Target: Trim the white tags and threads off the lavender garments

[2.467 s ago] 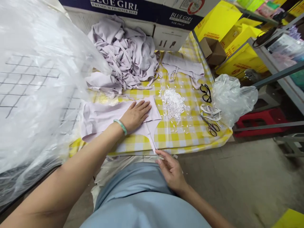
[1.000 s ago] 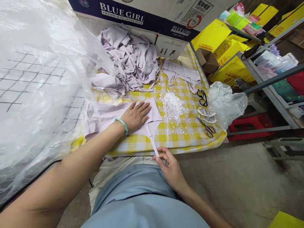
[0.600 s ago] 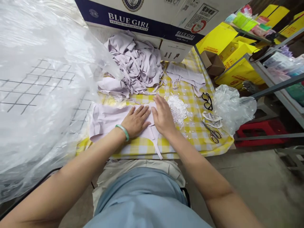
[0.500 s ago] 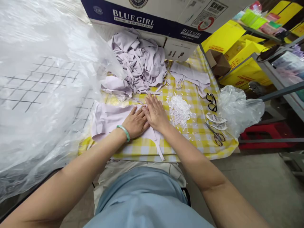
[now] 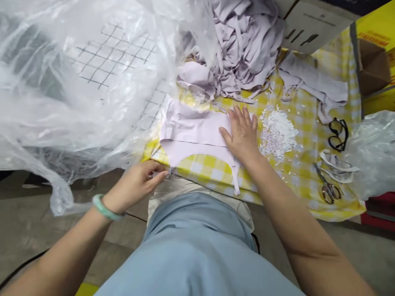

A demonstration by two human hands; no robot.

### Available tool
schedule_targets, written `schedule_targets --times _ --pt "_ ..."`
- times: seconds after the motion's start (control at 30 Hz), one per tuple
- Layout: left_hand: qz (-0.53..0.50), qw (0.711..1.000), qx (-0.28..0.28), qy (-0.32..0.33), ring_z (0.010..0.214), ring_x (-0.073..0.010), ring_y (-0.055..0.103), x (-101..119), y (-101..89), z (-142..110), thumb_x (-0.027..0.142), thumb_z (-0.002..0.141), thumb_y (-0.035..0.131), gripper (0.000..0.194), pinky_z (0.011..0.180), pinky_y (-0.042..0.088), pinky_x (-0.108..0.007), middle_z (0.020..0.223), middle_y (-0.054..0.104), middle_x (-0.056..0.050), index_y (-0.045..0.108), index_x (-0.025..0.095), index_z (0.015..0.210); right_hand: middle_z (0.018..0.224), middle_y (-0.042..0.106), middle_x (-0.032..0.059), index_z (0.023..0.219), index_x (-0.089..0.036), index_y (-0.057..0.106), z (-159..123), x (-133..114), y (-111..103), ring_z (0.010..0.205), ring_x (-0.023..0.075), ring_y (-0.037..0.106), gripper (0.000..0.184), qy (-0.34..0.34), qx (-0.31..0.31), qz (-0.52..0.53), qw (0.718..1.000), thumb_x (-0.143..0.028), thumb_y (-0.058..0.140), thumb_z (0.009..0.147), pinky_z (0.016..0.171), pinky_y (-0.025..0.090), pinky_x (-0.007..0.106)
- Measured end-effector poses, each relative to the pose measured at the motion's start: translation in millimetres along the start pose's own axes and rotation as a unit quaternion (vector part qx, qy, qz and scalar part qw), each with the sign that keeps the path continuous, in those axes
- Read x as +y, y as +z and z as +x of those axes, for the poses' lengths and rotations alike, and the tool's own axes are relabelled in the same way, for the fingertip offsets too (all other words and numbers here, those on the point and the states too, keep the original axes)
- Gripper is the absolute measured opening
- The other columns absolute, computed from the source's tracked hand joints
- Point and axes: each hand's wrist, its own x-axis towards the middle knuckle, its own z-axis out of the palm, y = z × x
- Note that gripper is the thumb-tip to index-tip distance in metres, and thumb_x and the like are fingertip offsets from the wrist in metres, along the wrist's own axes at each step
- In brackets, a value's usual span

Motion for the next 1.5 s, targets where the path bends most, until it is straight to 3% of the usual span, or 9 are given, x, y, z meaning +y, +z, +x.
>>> schedule_targets --times 0.07,0.17,0.33,0.43,0.57,0.83,1.07,1.33,1.5 --pt "0.0 0.999 0.047 0.001 0.077 -0.0204 0.063 -17.8 24.3 -5.0 0.045 0.079 0.067 0.03 0.067 0.05 -0.028 0.086 0.069 -0.007 0.07 0.017 0.088 0.121 0.064 0.0125 0.116 -0.017 0.063 -26.4 -35.6 -3.3 0.12 0.0293 0.056 0.035 -0.008 -0.022 0.111 0.994 -0.04 0.05 0.094 0.104 0.04 0.05" --pt "-0.062 0.996 0.06 -0.004 0.08 -0.02 0.062 -28.2 49.8 -1.1 0.046 0.08 0.063 0.031 0.073 0.05 -0.03 0.083 0.067 -0.007 0.068 0.016 0.083 0.083 0.071 0.0032 0.09 -0.019 0.069 -77.4 -83.8 9.7 0.08 0.0199 0.068 0.026 -0.007 -0.25 0.298 0.921 -0.033 0.048 0.095 0.077 0.055 0.034" --pt "-0.258 0.958 -0.098 -0.073 0.072 -0.0166 0.062 -16.5 38.0 -13.0 0.049 0.083 0.062 0.035 0.07 0.052 -0.03 0.074 0.066 -0.004 0.067 0.016 0.076 0.127 0.064 0.0098 0.124 -0.019 0.06 -115.2 -104.3 54.1 0.119 0.0239 0.059 0.043 0.062 -0.231 0.385 0.891 -0.018 0.062 0.081 0.105 0.044 0.042" --pt "-0.348 0.919 -0.145 -0.118 0.071 -0.0183 0.065 -10.5 22.5 -26.0 0.049 0.086 0.059 0.036 0.071 0.056 -0.033 0.079 0.069 -0.007 0.068 0.015 0.083 0.117 0.068 0.0042 0.116 -0.02 0.064 -110.0 -102.9 63.2 0.112 0.0208 0.062 0.038 0.053 -0.321 0.505 0.8 -0.021 0.065 0.079 0.099 0.048 0.037" --pt "-0.191 0.981 0.009 -0.024 0.069 -0.0149 0.061 -11.3 16.7 -30.9 0.039 0.089 0.057 0.029 0.064 0.052 -0.027 0.081 0.066 -0.005 0.066 0.017 0.104 0.091 0.073 0.0033 0.105 -0.017 0.066 -113.4 -109.8 54.0 0.093 0.0177 0.067 0.028 0.133 -0.369 0.579 0.714 -0.035 0.063 0.084 0.091 0.049 0.034" --pt "-0.023 0.969 0.002 0.248 0.068 -0.0116 0.057 -21.4 29.0 -6.9 0.02 0.093 0.05 0.025 0.062 0.044 -0.022 0.077 0.061 -0.003 0.071 0.02 0.106 0.068 0.066 -0.0047 0.104 -0.023 0.044 -127.8 -126.5 24.3 0.068 0.0137 0.062 0.028 0.246 -0.278 0.559 0.742 -0.037 0.06 0.086 0.071 0.046 0.028" --pt "-0.049 0.965 -0.038 0.254 0.072 -0.0129 0.062 -18.0 27.6 3.9 0.022 0.093 0.051 0.02 0.066 0.047 -0.022 0.079 0.068 -0.004 0.071 0.018 0.097 0.07 0.066 -0.0042 0.091 -0.023 0.051 -100.5 -126.6 2.6 0.062 0.0119 0.066 0.024 0.245 -0.287 0.636 0.673 -0.04 0.065 0.083 0.069 0.052 0.027" --pt "-0.136 0.97 -0.074 0.189 0.067 -0.0117 0.059 -14.3 29.2 8.8 0.029 0.093 0.052 0.022 0.065 0.047 -0.021 0.078 0.068 -0.002 0.069 0.016 0.098 0.107 0.073 0.008 0.104 -0.016 0.065 -50.5 -111.8 -18.3 0.103 0.0192 0.068 0.028 0.248 -0.264 0.719 0.594 -0.013 0.052 0.079 0.099 0.05 0.039" --pt "-0.163 0.972 -0.078 0.153 0.052 -0.0074 0.042 -9.1 29.5 11.1 0.033 0.093 0.051 0.029 0.05 0.037 -0.018 0.057 0.048 0.004 0.064 0.014 0.075 0.112 0.073 0.0035 0.103 -0.02 0.068 -27.4 -95.4 -9.5 0.103 0.0178 0.068 0.043 0.234 -0.226 0.724 0.609 0.0 0.059 0.066 0.088 0.057 0.03"
